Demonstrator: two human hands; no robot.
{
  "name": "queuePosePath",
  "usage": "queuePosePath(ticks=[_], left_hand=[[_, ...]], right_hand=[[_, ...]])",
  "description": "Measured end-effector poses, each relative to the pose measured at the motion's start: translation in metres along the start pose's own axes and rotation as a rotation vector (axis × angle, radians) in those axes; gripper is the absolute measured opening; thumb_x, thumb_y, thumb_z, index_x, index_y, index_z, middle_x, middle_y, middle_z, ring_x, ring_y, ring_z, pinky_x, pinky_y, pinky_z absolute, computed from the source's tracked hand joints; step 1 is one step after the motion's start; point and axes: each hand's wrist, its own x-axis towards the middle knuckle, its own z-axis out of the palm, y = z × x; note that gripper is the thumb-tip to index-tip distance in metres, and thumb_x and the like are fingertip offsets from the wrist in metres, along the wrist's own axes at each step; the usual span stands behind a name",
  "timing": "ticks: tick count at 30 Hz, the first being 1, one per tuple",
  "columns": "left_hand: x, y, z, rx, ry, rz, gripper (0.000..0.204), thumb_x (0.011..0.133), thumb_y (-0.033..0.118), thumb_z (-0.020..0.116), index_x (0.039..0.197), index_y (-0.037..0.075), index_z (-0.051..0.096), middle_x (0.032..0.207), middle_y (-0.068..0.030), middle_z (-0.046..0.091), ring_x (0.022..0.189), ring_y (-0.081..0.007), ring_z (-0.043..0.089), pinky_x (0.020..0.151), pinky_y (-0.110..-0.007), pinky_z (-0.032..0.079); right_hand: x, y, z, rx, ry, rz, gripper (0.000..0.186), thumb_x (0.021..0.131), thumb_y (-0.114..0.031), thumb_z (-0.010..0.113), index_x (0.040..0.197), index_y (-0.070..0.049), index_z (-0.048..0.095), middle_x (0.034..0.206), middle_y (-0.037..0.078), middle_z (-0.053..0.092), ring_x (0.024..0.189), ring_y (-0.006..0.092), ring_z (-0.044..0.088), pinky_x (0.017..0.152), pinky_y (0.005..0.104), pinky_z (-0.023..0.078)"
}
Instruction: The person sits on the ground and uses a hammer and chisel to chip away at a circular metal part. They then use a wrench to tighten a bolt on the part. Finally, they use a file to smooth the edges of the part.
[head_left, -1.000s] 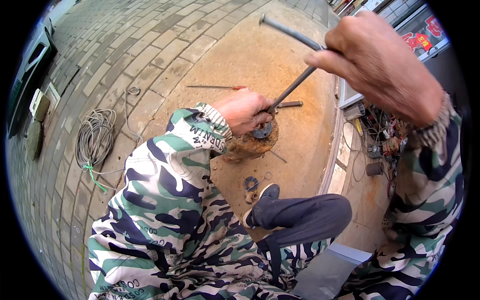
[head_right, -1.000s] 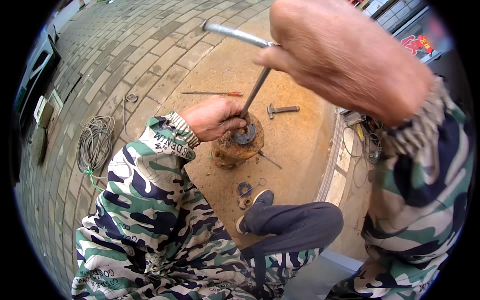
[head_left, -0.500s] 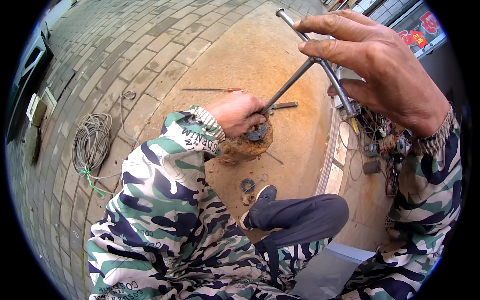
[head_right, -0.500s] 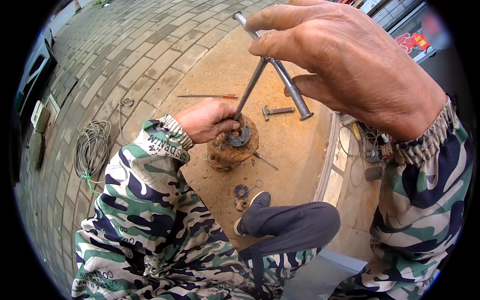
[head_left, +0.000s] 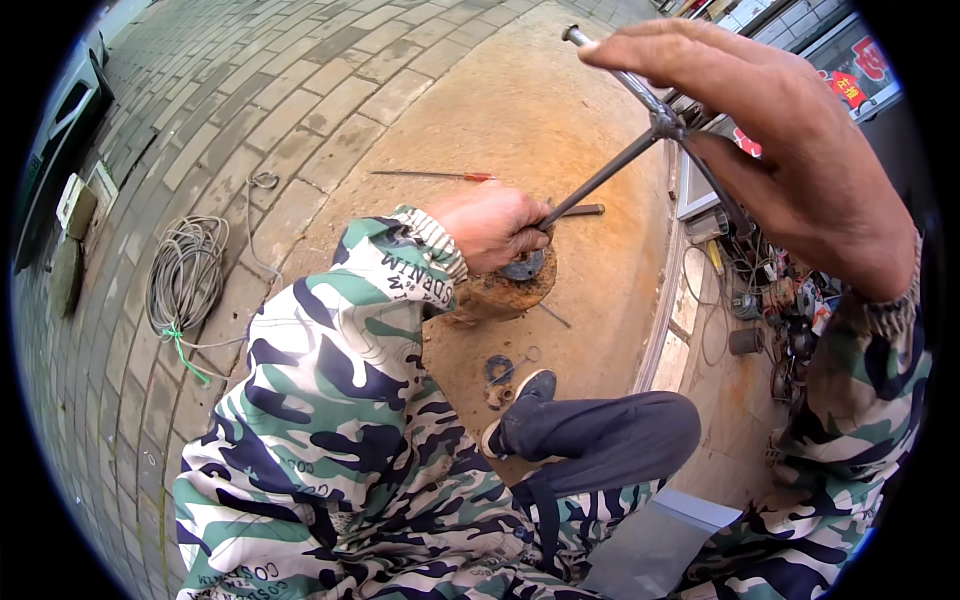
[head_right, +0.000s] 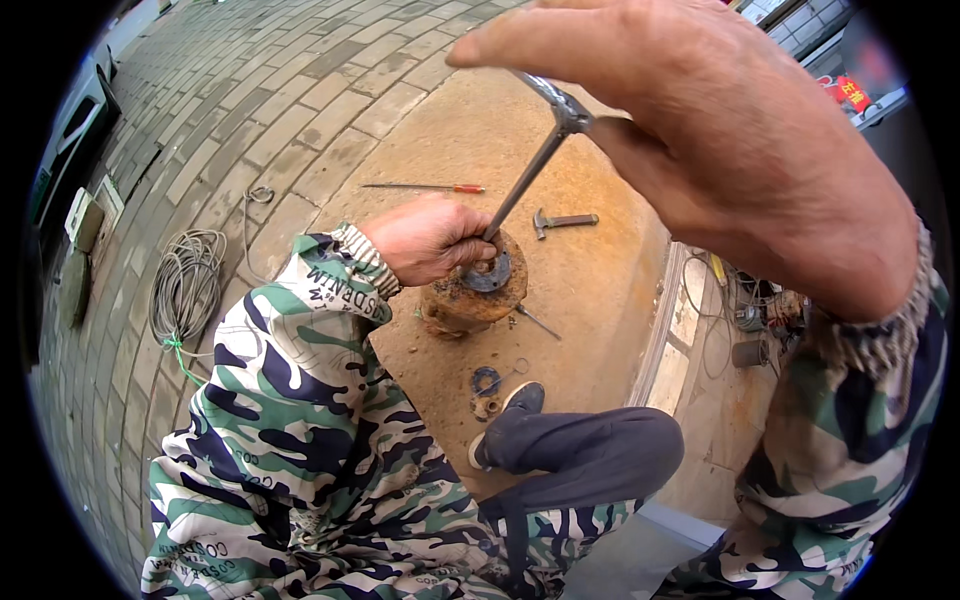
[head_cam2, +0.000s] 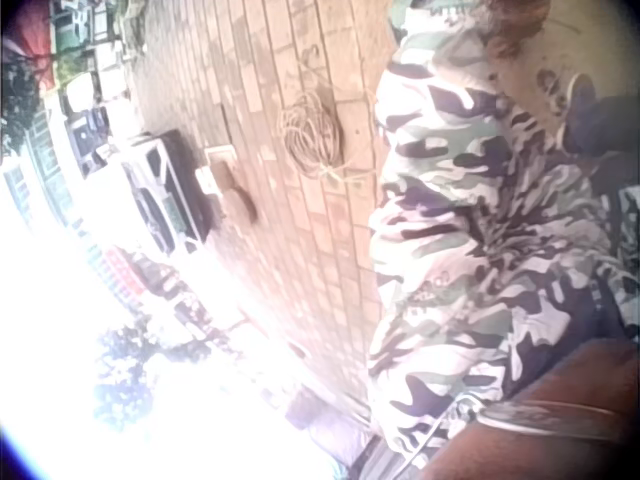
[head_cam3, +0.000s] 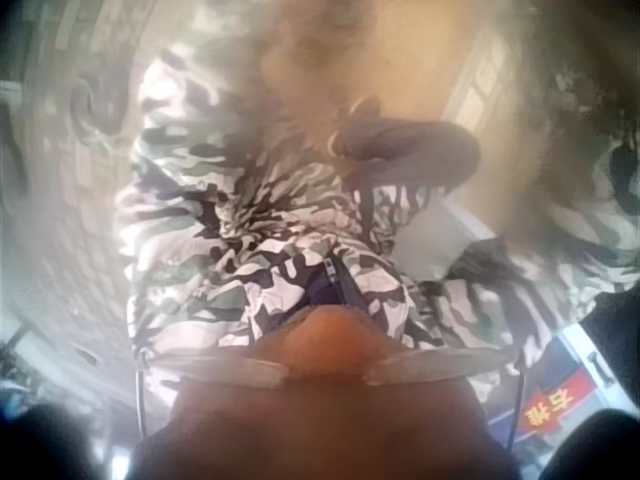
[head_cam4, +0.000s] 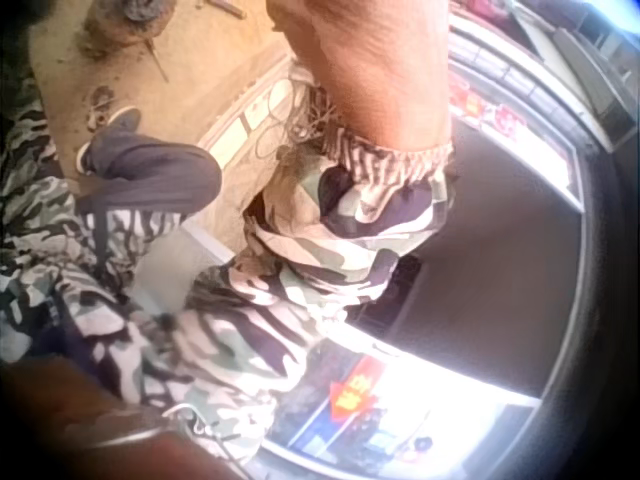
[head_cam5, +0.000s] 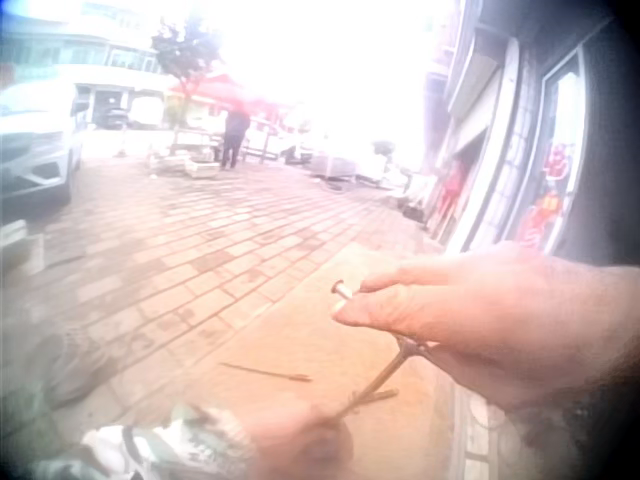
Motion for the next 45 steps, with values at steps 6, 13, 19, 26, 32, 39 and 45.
queuePosePath(ticks=[6,13,19,26,32,39,45], left_hand=[[0.008,0.012,-0.001,-0.041,-0.034,0.037,0.016,0.093,0.017,0.063,0.098,0.002,0.067,0.081,-0.0197,0.068,0.082,-0.0388,0.067,0.073,-0.046,0.051],[0.003,-0.002,0.002,-0.103,-0.028,-0.025,0.017,0.095,0.018,0.062,0.099,0.002,0.068,0.081,-0.02,0.068,0.08,-0.0384,0.066,0.073,-0.045,0.05],[0.01,0.003,0.007,-0.06,-0.029,-0.039,0.014,0.098,0.013,0.061,0.101,0.001,0.067,0.081,-0.0123,0.069,0.074,-0.0249,0.067,0.068,-0.037,0.052],[0.017,0.001,0.014,-0.122,-0.014,-0.03,0.013,0.097,0.012,0.063,0.103,0.001,0.068,0.086,-0.0117,0.07,0.08,-0.0227,0.068,0.073,-0.035,0.054],[0.006,-0.001,0.005,-0.073,-0.028,-0.123,0.012,0.097,0.011,0.063,0.102,0.0,0.066,0.085,-0.0107,0.07,0.081,-0.0222,0.068,0.074,-0.035,0.054],[0.018,0.007,0.012,-0.147,-0.006,-0.057,0.011,0.097,0.009,0.062,0.101,0.0,0.066,0.084,-0.0092,0.07,0.077,-0.0208,0.068,0.071,-0.036,0.055],[0.0,-0.008,0.004,-0.06,0.035,-0.02,0.013,0.097,0.012,0.063,0.102,0.0,0.067,0.083,-0.0101,0.07,0.076,-0.0196,0.07,0.068,-0.033,0.056]], right_hand=[[-0.002,0.0,-0.012,-0.297,-0.076,-0.172,0.022,0.09,-0.012,0.067,0.106,0.003,0.066,0.102,0.015,0.066,0.089,0.0285,0.063,0.075,0.0392,0.049],[0.004,0.002,-0.009,-0.406,-0.166,-0.167,0.018,0.091,-0.013,0.066,0.093,0.005,0.066,0.092,0.017,0.066,0.081,0.0299,0.062,0.069,0.041,0.048],[0.0,0.002,0.029,-0.086,-0.076,0.41,0.057,0.103,-0.031,0.052,0.06,0.007,0.053,0.048,0.018,0.037,0.041,0.0283,0.045,0.047,0.0414,0.038],[-0.005,0.002,0.021,0.222,-0.193,0.508,0.057,0.104,-0.039,0.052,0.07,0.007,0.061,0.052,0.006,0.043,0.045,0.0139,0.041,0.044,0.035,0.035],[-0.006,0.006,-0.003,0.111,-0.3,0.073,0.01,0.088,-0.006,0.064,0.087,0.003,0.064,0.079,0.013,0.065,0.071,0.0303,0.061,0.065,0.0397,0.051],[-0.024,0.003,0.009,-0.183,0.081,0.23,0.018,0.082,-0.009,0.063,0.094,0.003,0.068,0.089,0.015,0.067,0.08,0.0263,0.064,0.066,0.0372,0.052],[-0.013,-0.004,0.032,0.404,0.031,0.704,0.061,0.09,-0.057,0.067,0.088,0.003,0.069,0.063,0.003,0.056,0.051,0.0106,0.056,0.046,0.0234,0.046]])
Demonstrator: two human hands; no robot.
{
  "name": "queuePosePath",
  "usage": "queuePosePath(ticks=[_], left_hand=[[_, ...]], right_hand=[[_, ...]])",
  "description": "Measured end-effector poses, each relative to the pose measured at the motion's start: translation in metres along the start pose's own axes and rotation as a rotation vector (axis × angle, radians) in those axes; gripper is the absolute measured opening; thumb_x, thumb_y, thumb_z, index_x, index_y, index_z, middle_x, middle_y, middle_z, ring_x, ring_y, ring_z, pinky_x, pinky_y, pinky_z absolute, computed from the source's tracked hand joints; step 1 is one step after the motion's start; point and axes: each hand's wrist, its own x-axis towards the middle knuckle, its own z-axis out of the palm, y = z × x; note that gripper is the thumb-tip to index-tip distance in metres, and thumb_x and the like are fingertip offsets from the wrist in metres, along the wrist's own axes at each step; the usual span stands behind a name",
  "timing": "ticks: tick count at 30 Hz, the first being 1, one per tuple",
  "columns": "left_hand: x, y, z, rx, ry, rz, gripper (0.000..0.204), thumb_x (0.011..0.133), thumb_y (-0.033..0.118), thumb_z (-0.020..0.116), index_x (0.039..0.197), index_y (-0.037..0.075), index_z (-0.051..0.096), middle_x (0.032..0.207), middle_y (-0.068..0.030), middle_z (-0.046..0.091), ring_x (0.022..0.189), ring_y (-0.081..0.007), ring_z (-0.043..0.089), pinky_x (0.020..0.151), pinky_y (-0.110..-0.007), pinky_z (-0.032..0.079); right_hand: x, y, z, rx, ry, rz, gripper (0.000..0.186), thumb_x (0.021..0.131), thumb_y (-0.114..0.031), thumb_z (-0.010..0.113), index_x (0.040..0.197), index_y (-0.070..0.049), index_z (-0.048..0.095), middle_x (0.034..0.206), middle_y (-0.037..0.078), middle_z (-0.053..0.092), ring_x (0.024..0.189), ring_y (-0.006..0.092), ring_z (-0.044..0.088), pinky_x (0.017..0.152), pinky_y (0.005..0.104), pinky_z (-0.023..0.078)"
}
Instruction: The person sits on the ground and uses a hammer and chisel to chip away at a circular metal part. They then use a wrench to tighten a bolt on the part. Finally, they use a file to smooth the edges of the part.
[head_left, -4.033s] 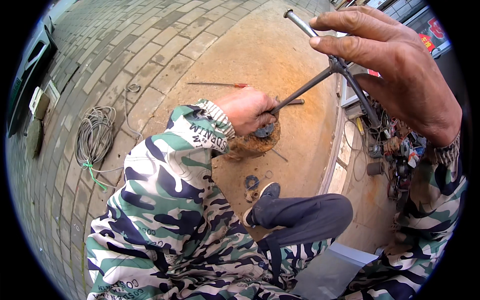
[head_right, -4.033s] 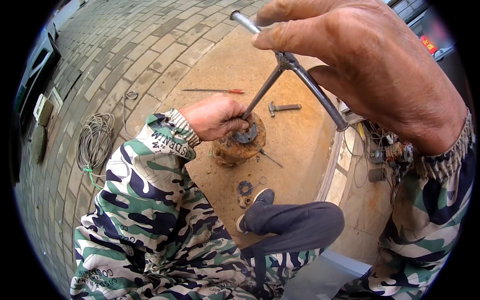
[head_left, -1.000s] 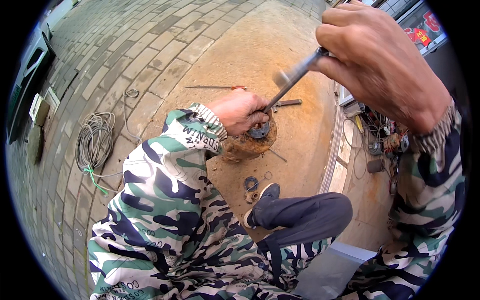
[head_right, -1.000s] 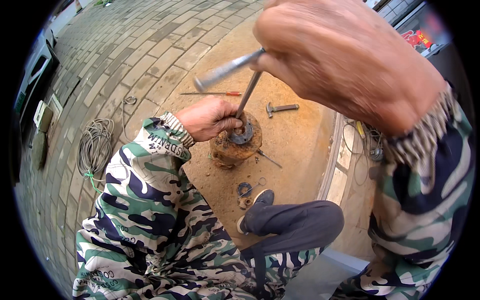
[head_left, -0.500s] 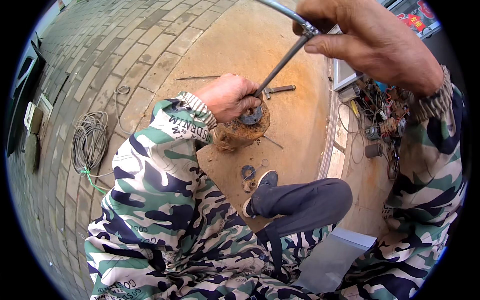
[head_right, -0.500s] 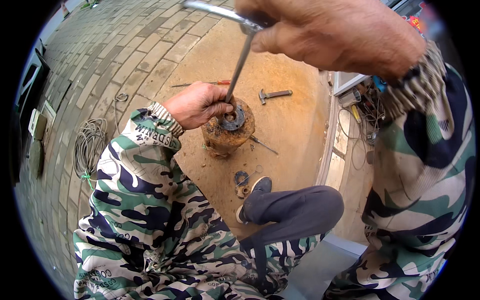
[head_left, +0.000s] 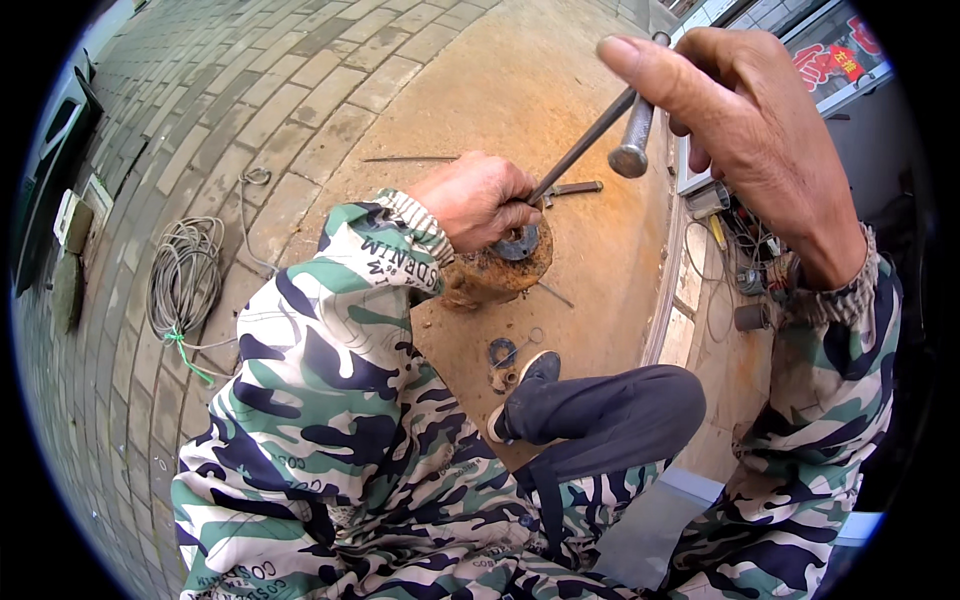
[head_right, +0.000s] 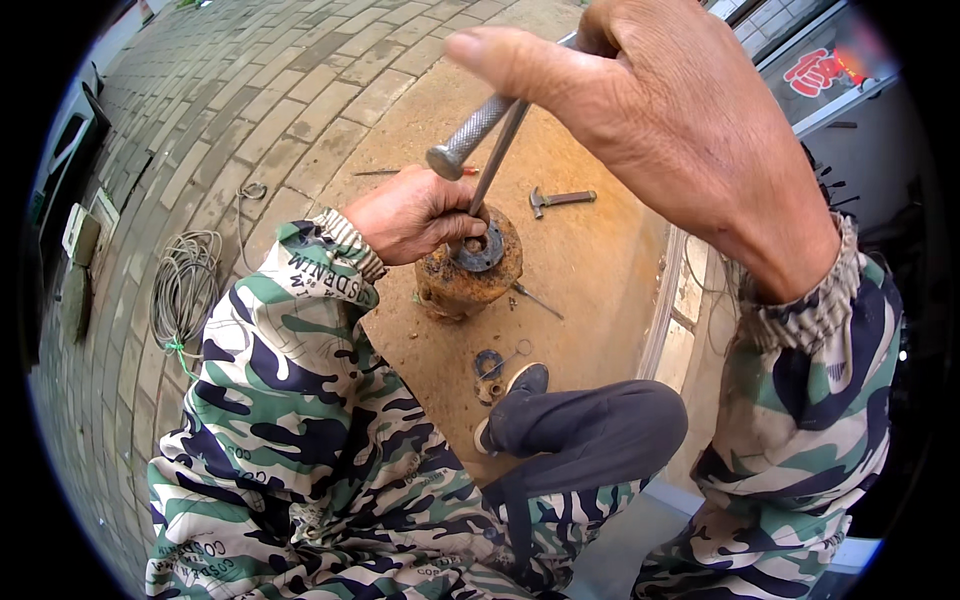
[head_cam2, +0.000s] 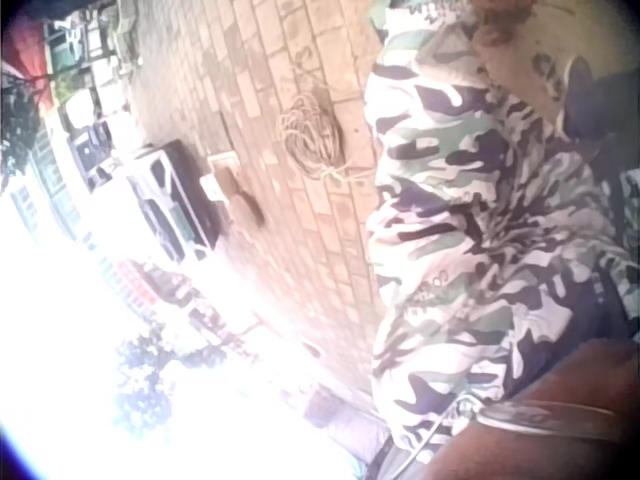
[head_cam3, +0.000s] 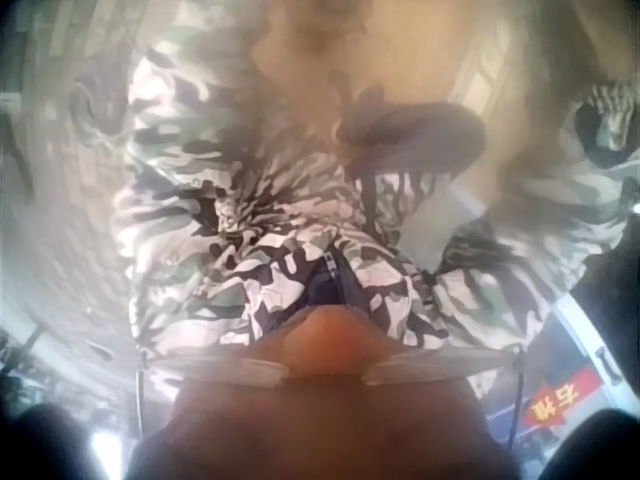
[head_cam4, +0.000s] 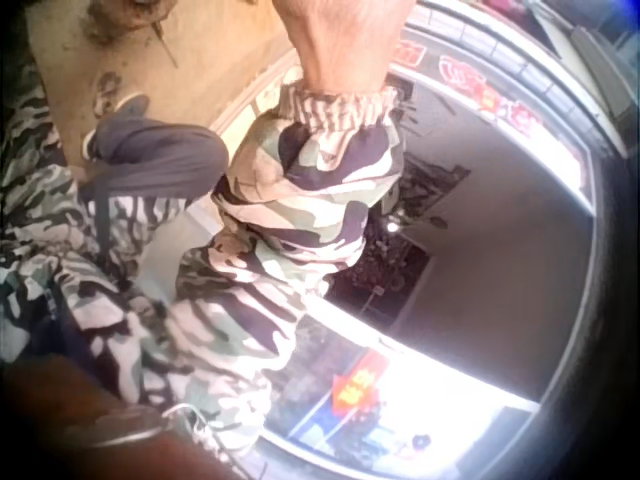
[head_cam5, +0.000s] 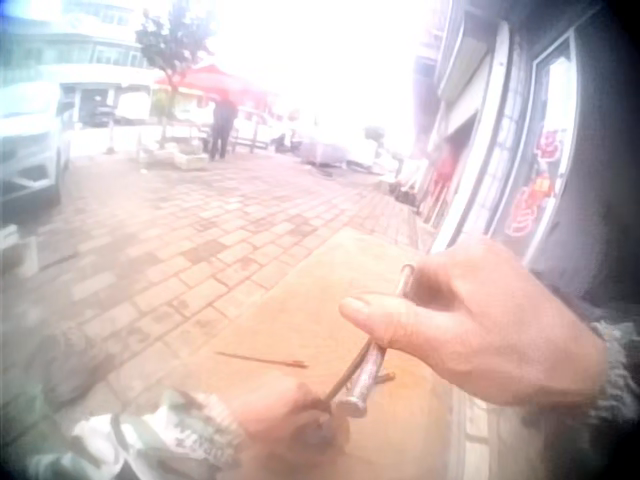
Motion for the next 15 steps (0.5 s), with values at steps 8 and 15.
queuePosePath(ticks=[8,15], left_hand=[[0.014,0.011,0.001,-0.041,0.005,-0.03,0.015,0.095,0.015,0.066,0.098,0.0,0.068,0.081,-0.01,0.07,0.075,-0.0223,0.071,0.069,-0.036,0.055],[-0.001,0.003,-0.005,-0.033,0.034,-0.06,0.014,0.095,0.014,0.066,0.099,0.001,0.069,0.079,-0.0108,0.07,0.074,-0.0215,0.071,0.067,-0.035,0.055]], right_hand=[[-0.002,-0.013,-0.011,0.229,-0.245,0.175,0.055,0.093,-0.051,0.061,0.095,0.004,0.068,0.08,0.011,0.066,0.062,0.0122,0.064,0.05,0.0226,0.052],[0.011,-0.021,-0.003,0.393,-0.295,0.292,0.058,0.083,-0.05,0.072,0.094,0.006,0.062,0.079,0.013,0.065,0.063,0.0159,0.067,0.054,0.0272,0.057]])
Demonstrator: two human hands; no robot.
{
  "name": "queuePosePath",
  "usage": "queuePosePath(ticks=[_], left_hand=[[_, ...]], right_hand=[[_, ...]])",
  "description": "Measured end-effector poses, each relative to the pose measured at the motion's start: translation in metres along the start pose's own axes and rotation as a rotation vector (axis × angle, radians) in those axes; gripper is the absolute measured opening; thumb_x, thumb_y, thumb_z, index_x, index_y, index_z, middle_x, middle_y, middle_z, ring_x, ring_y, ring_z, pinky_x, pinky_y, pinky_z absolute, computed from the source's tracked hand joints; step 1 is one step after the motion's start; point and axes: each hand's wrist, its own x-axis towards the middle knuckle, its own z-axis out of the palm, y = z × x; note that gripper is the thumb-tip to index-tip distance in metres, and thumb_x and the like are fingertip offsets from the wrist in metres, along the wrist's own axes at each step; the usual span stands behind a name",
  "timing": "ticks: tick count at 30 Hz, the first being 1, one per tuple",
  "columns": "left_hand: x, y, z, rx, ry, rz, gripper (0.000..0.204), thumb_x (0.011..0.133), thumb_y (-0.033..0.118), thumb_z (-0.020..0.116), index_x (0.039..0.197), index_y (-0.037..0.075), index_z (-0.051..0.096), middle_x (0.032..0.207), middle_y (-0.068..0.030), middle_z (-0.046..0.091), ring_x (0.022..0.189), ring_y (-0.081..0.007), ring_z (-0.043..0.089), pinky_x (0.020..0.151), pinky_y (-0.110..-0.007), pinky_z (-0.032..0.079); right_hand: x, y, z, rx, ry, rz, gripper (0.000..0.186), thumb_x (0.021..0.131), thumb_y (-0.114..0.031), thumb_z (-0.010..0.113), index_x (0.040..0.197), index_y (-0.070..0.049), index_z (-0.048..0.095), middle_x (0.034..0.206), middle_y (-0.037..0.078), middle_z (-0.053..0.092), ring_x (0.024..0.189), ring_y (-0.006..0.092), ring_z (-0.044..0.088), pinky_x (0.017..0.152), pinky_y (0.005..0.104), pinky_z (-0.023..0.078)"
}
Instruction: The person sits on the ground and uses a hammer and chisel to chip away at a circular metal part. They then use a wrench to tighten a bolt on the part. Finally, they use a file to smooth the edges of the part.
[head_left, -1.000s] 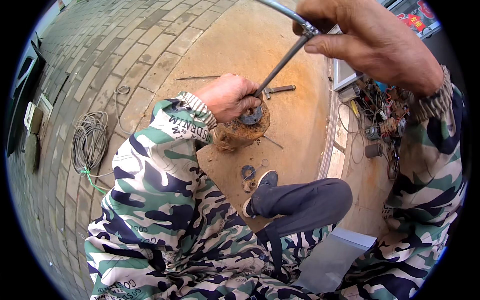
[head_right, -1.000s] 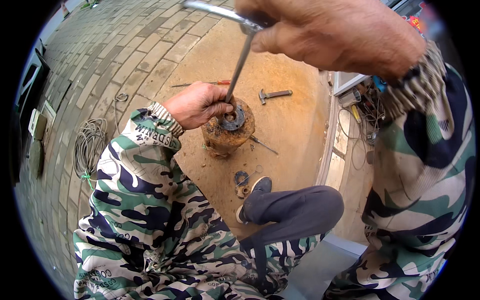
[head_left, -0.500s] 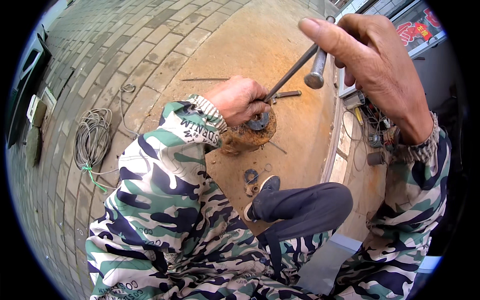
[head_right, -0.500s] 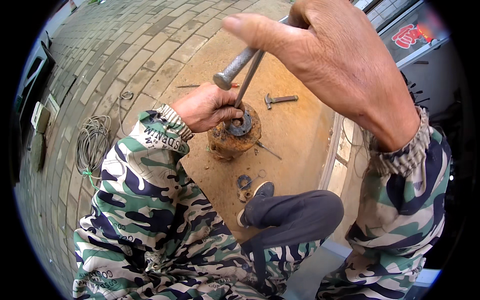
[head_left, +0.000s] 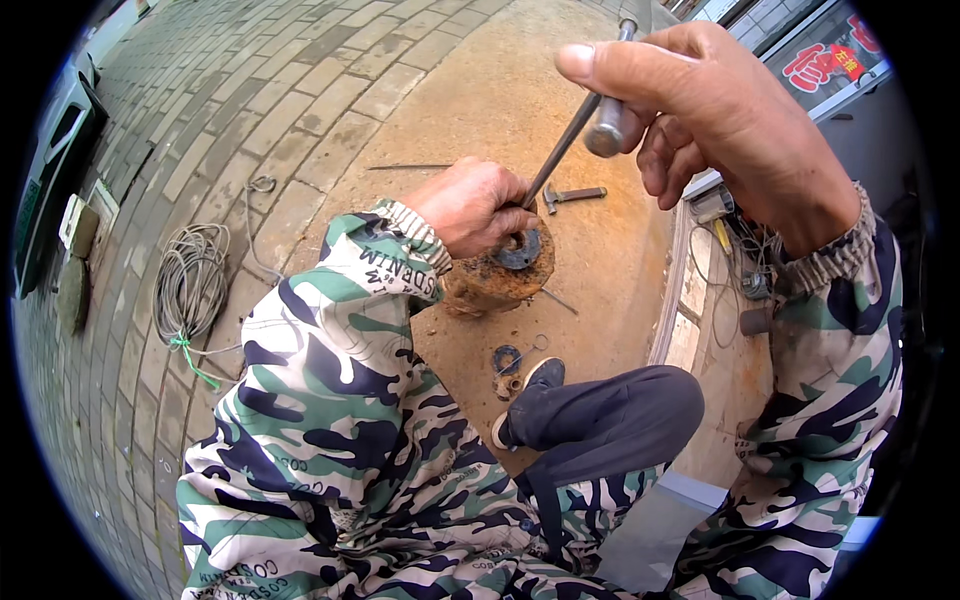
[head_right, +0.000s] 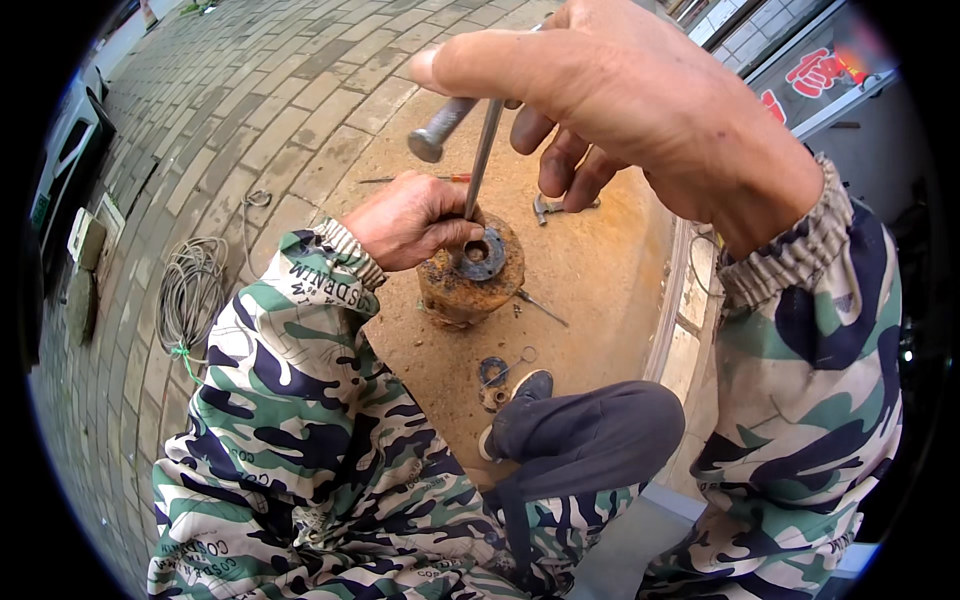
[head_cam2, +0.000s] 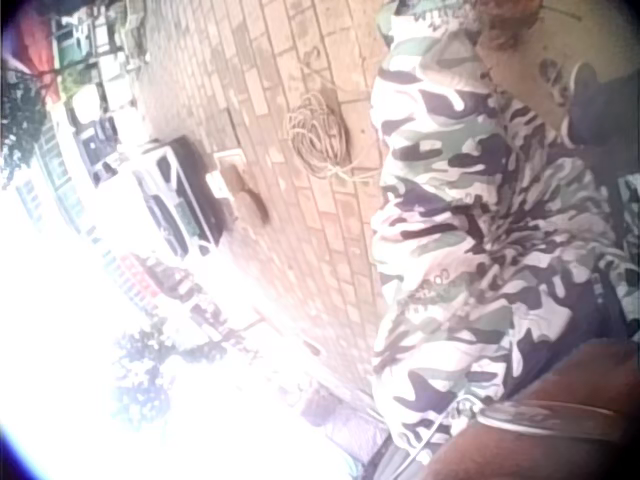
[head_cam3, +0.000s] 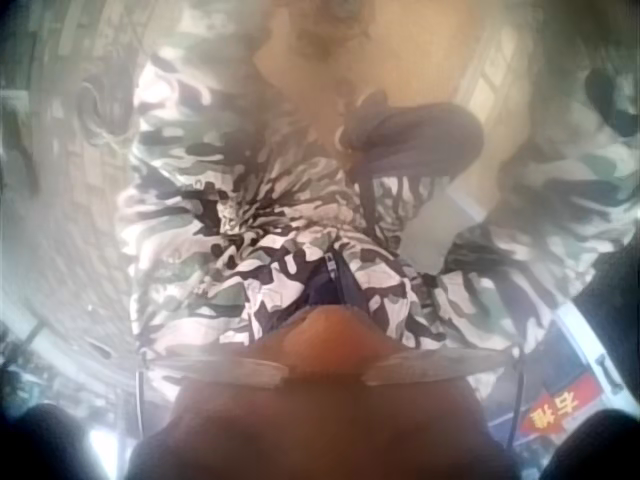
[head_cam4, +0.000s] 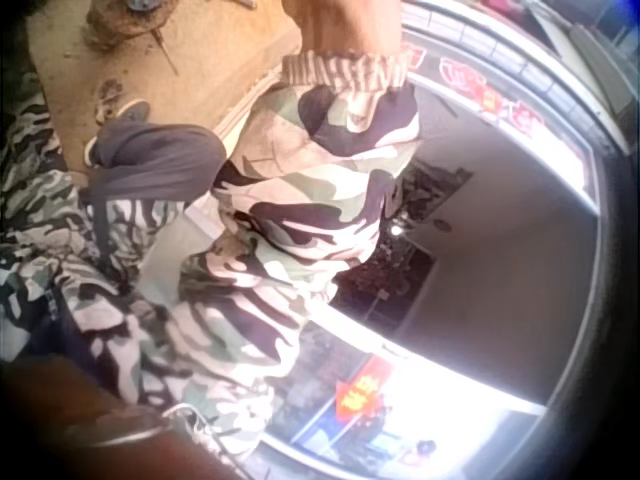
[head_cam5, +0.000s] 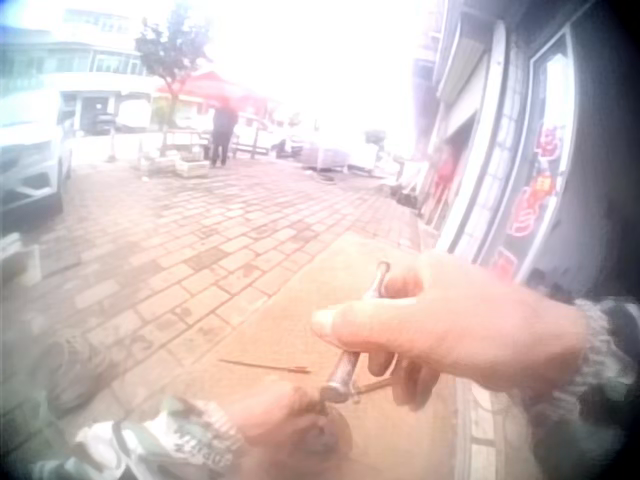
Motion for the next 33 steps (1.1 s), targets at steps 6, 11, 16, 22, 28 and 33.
queuePosePath(ticks=[6,11,16,22,28,33], left_hand=[[0.005,0.01,0.004,0.044,-0.048,-0.022,0.014,0.096,0.012,0.065,0.1,-0.001,0.067,0.08,-0.0096,0.07,0.071,-0.0194,0.07,0.066,-0.033,0.056],[0.005,0.01,0.007,-0.094,-0.032,0.01,0.012,0.097,0.007,0.061,0.105,-0.002,0.065,0.084,-0.0089,0.07,0.072,-0.0165,0.069,0.067,-0.032,0.056],[0.009,0.017,0.005,-0.232,-0.064,-0.019,0.012,0.098,0.007,0.061,0.105,-0.002,0.064,0.086,-0.0087,0.069,0.072,-0.0146,0.068,0.068,-0.031,0.056],[0.004,0.013,0.005,-0.189,-0.014,0.004,0.013,0.097,0.01,0.063,0.103,-0.001,0.067,0.082,-0.0093,0.071,0.072,-0.0162,0.07,0.068,-0.032,0.057],[0.007,0.006,0.008,-0.163,0.061,0.082,0.012,0.093,0.011,0.067,0.096,0.0,0.07,0.078,-0.0138,0.071,0.071,-0.0217,0.072,0.065,-0.036,0.056],[0.022,-0.011,0.022,-0.101,0.091,0.271,0.011,0.093,0.01,0.065,0.093,0.0,0.069,0.081,-0.0139,0.069,0.071,-0.0231,0.069,0.065,-0.037,0.054]], right_hand=[[-0.008,-0.009,-0.027,-0.728,-0.078,-0.494,0.016,0.079,-0.004,0.066,0.093,0.003,0.067,0.084,0.015,0.068,0.083,0.0268,0.067,0.068,0.0362,0.055],[0.009,0.021,-0.025,-1.202,0.311,-1.109,0.005,0.077,-0.001,0.065,0.081,-0.003,0.064,0.083,0.009,0.063,0.081,0.0252,0.061,0.069,0.0339,0.052],[-0.01,0.036,-0.009,-1.126,0.54,-0.811,0.007,0.076,-0.006,0.067,0.083,-0.007,0.065,0.09,0.006,0.065,0.084,0.0242,0.061,0.07,0.0353,0.052],[-0.017,0.029,0.026,-0.848,0.748,-0.657,0.034,0.087,-0.011,0.069,0.118,0.004,0.065,0.087,0.009,0.065,0.076,0.0144,0.065,0.063,0.0302,0.05],[0.0,0.059,0.056,-0.208,0.847,-0.608,0.049,0.086,-0.019,0.076,0.122,0.01,0.06,0.098,0.016,0.066,0.082,0.0183,0.065,0.07,0.0294,0.053],[0.023,0.095,0.087,-0.402,1.244,-0.693,0.065,0.092,-0.041,0.07,0.121,0.016,0.057,0.099,0.024,0.066,0.087,0.0305,0.069,0.069,0.0351,0.06]])
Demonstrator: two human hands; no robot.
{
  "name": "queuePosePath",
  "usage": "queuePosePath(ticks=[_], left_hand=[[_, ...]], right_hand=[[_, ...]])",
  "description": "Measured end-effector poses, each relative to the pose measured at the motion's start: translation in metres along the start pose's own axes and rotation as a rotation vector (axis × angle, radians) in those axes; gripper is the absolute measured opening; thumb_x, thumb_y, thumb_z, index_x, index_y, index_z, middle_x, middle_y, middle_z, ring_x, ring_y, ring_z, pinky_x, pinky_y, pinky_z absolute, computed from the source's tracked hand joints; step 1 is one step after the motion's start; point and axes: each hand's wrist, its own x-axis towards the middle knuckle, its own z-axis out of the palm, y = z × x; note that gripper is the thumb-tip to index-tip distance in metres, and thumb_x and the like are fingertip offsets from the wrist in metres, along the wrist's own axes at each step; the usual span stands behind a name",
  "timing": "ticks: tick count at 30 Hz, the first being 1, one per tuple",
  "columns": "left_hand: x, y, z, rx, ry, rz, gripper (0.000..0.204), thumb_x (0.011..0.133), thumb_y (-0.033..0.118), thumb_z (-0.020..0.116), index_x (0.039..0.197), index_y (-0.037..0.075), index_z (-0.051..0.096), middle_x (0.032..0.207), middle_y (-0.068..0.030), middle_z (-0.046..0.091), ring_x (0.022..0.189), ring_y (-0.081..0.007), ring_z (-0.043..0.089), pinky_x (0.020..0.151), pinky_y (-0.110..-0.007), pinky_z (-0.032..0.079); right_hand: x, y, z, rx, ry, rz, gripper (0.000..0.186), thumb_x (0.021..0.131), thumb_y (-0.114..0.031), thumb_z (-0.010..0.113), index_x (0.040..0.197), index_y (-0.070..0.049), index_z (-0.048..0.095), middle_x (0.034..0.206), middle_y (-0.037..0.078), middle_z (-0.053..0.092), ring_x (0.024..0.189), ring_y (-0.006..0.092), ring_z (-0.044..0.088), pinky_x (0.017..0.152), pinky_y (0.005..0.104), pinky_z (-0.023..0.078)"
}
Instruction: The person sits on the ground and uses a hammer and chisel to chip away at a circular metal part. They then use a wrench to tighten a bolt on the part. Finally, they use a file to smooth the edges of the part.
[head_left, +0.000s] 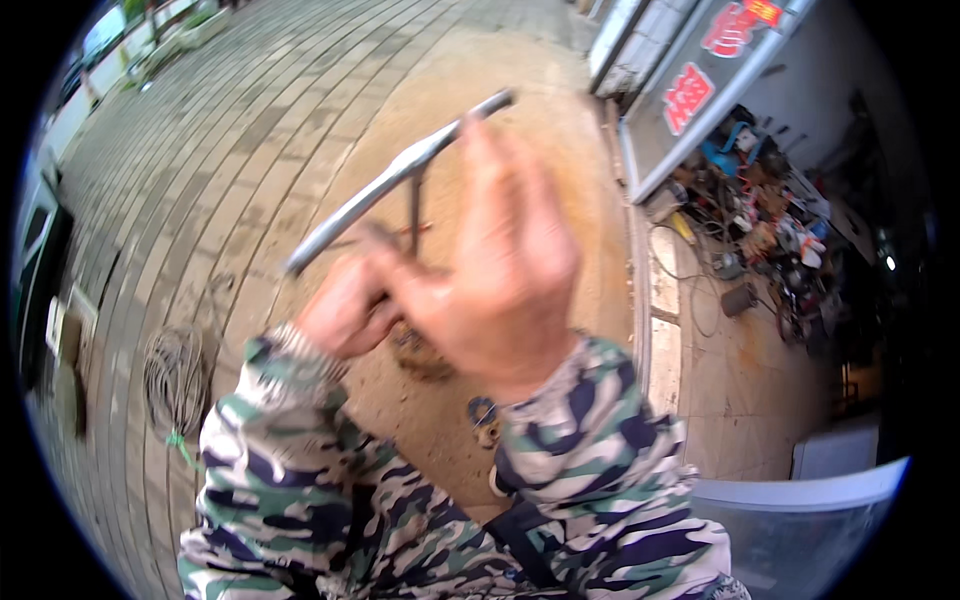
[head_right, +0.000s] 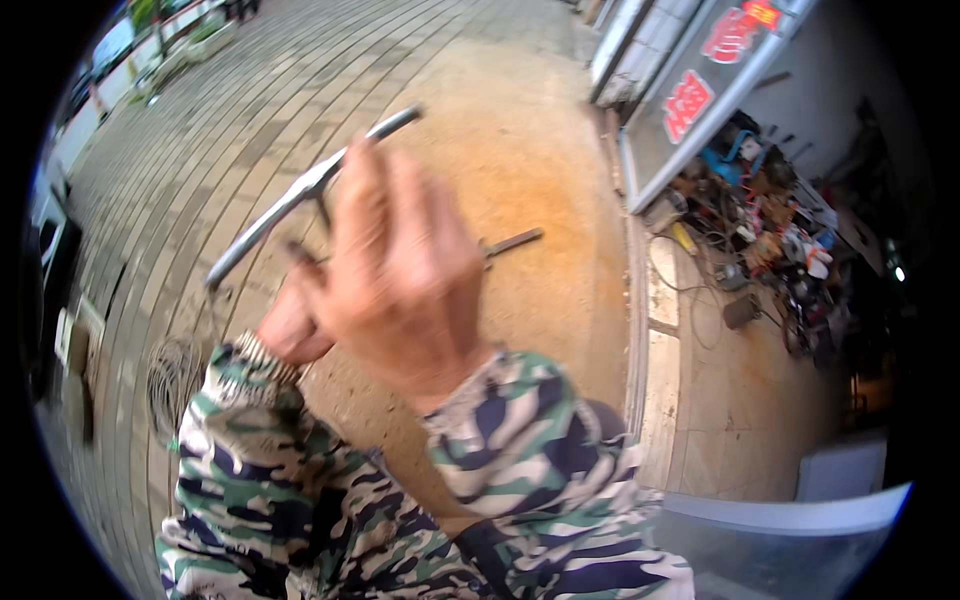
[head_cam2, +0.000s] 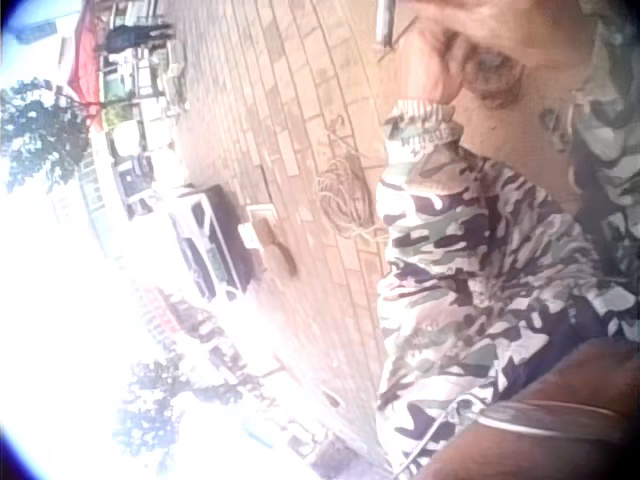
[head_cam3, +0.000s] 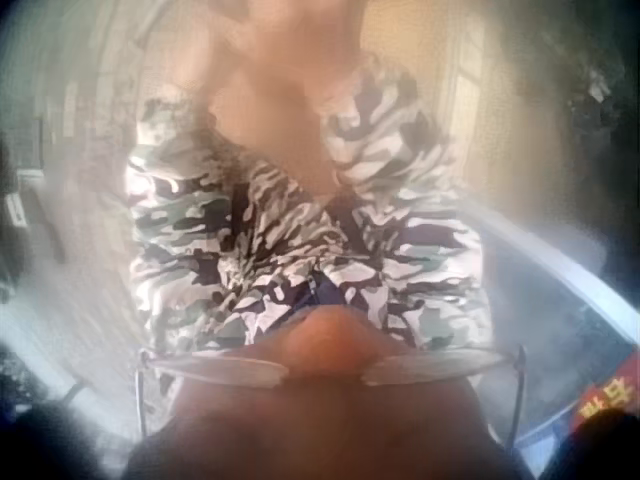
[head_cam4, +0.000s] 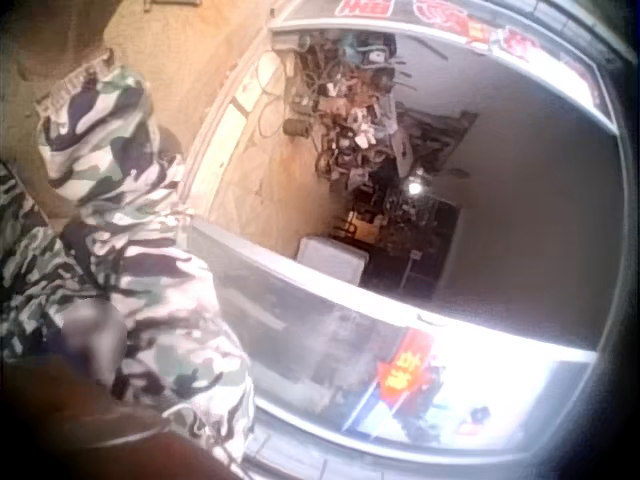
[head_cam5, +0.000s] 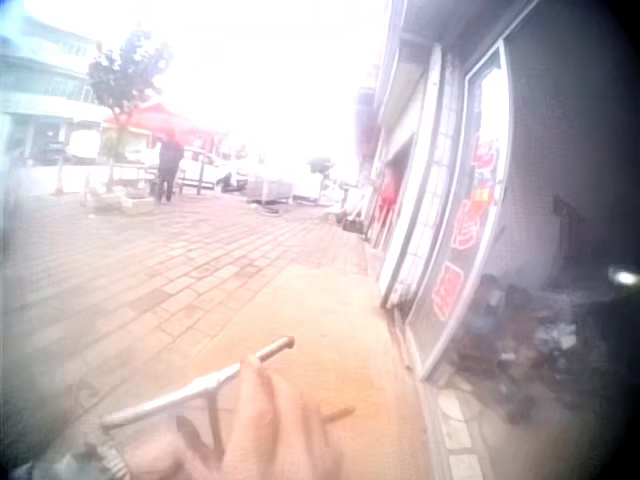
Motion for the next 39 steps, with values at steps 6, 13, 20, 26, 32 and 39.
queuePosePath(ticks=[6,13,20,26,32,39], left_hand=[[-0.013,0.021,-0.008,0.154,0.008,-0.251,0.011,0.094,0.01,0.063,0.097,0.001,0.068,0.087,-0.0131,0.069,0.076,-0.0226,0.069,0.067,-0.036,0.054],[-0.008,0.029,0.002,0.215,-0.024,-0.316,0.011,0.095,0.009,0.062,0.102,0.001,0.067,0.093,-0.0123,0.068,0.08,-0.0219,0.068,0.069,-0.035,0.054],[-0.007,0.029,0.012,0.23,-0.058,-0.337,0.014,0.096,0.009,0.06,0.107,0.002,0.065,0.1,-0.0114,0.068,0.085,-0.0213,0.067,0.072,-0.034,0.054],[-0.006,0.031,0.013,0.247,-0.051,-0.344,0.016,0.097,0.008,0.059,0.111,0.003,0.064,0.106,-0.0106,0.067,0.09,-0.0207,0.067,0.074,-0.033,0.055],[-0.013,0.042,-0.017,0.263,-0.099,-0.262,0.019,0.098,0.008,0.057,0.115,0.003,0.063,0.111,-0.0099,0.066,0.094,-0.0201,0.066,0.076,-0.032,0.055],[-0.02,0.005,-0.002,0.053,-0.07,-0.179,0.017,0.098,0.015,0.058,0.111,0.005,0.064,0.103,-0.0149,0.067,0.091,-0.0299,0.066,0.075,-0.038,0.054]], right_hand=[[0.009,-0.013,0.038,-0.015,0.249,-0.062,0.072,0.105,-0.05,0.04,0.111,0.019,0.059,0.08,0.025,0.064,0.066,0.0324,0.067,0.056,0.0406,0.06],[0.007,-0.037,0.034,1.589,-0.027,0.606,0.06,0.105,-0.047,0.044,0.089,0.007,0.066,0.069,0.014,0.066,0.054,0.019,0.064,0.046,0.0317,0.052],[0.011,-0.019,0.023,1.707,-0.235,0.853,0.046,0.101,-0.04,0.057,0.08,0.0,0.062,0.053,0.01,0.055,0.051,0.02,0.062,0.046,0.0364,0.047],[0.003,-0.049,0.035,0.561,0.443,0.296,0.065,0.093,-0.016,0.06,0.143,0.016,0.034,0.098,0.024,0.064,0.077,0.0324,0.068,0.064,0.042,0.063],[0.01,-0.057,0.034,0.528,0.301,0.14,0.06,0.093,-0.021,0.068,0.131,0.02,0.048,0.103,0.033,0.065,0.088,0.0403,0.071,0.073,0.0441,0.063],[0.014,-0.031,0.023,1.794,0.045,1.019,0.039,0.106,-0.031,0.052,0.088,0.001,0.065,0.078,0.012,0.069,0.061,0.0203,0.067,0.058,0.0343,0.057]])
